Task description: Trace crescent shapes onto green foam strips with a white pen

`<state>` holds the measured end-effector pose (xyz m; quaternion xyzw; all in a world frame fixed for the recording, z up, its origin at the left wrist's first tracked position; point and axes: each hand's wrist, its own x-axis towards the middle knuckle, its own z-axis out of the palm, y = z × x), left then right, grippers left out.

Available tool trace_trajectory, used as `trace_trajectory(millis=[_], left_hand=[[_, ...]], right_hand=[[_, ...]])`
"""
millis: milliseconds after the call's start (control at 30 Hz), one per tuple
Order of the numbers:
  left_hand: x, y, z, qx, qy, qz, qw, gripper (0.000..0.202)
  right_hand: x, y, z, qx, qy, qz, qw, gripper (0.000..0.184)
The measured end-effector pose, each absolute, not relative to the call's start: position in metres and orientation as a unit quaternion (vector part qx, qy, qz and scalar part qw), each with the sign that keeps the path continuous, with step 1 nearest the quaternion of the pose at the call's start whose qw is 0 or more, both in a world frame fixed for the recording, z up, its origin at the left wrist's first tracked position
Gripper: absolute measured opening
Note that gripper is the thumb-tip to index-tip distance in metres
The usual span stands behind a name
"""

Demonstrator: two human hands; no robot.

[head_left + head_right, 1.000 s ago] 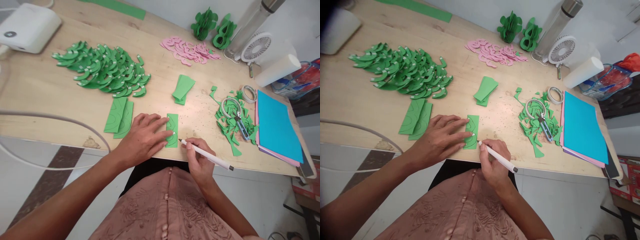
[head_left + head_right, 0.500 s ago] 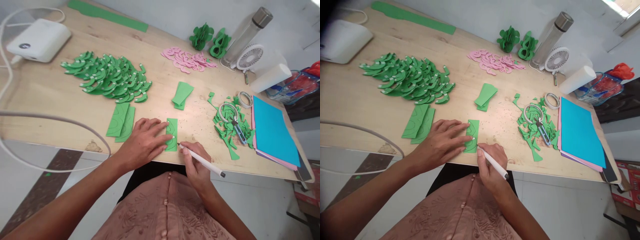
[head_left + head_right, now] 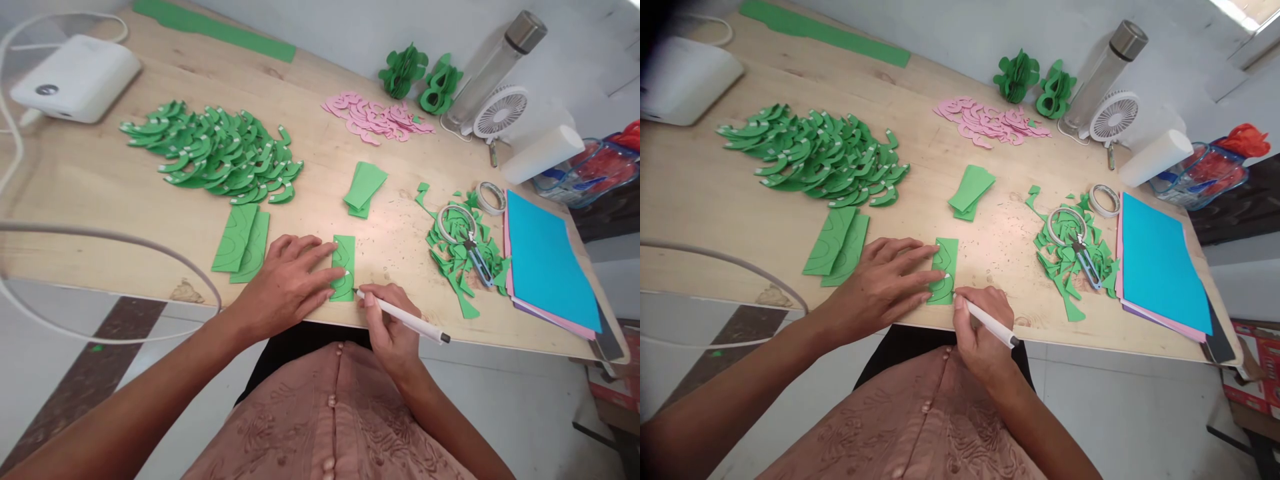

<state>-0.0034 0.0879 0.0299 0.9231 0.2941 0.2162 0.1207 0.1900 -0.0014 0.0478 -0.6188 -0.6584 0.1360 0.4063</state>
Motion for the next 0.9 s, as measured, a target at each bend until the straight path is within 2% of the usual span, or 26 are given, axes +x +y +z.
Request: trace_trajectory(millis=[400, 900], left_hand=[[-0.0025, 0.0876, 0.0277, 0.922, 0.299, 0.217, 0.115, 0.025], [-0.0032, 0.0879, 0.0303, 0.923, 0.297, 0.213, 0.117, 0.025]], right_hand=[[0.1913, -0.0019, 0.0489, -0.635, -0.632, 0.172, 0.411, 0.021], [0.1909, -0.0008, 0.0478, -0.619, -0.665, 0.141, 0.393, 0.021]])
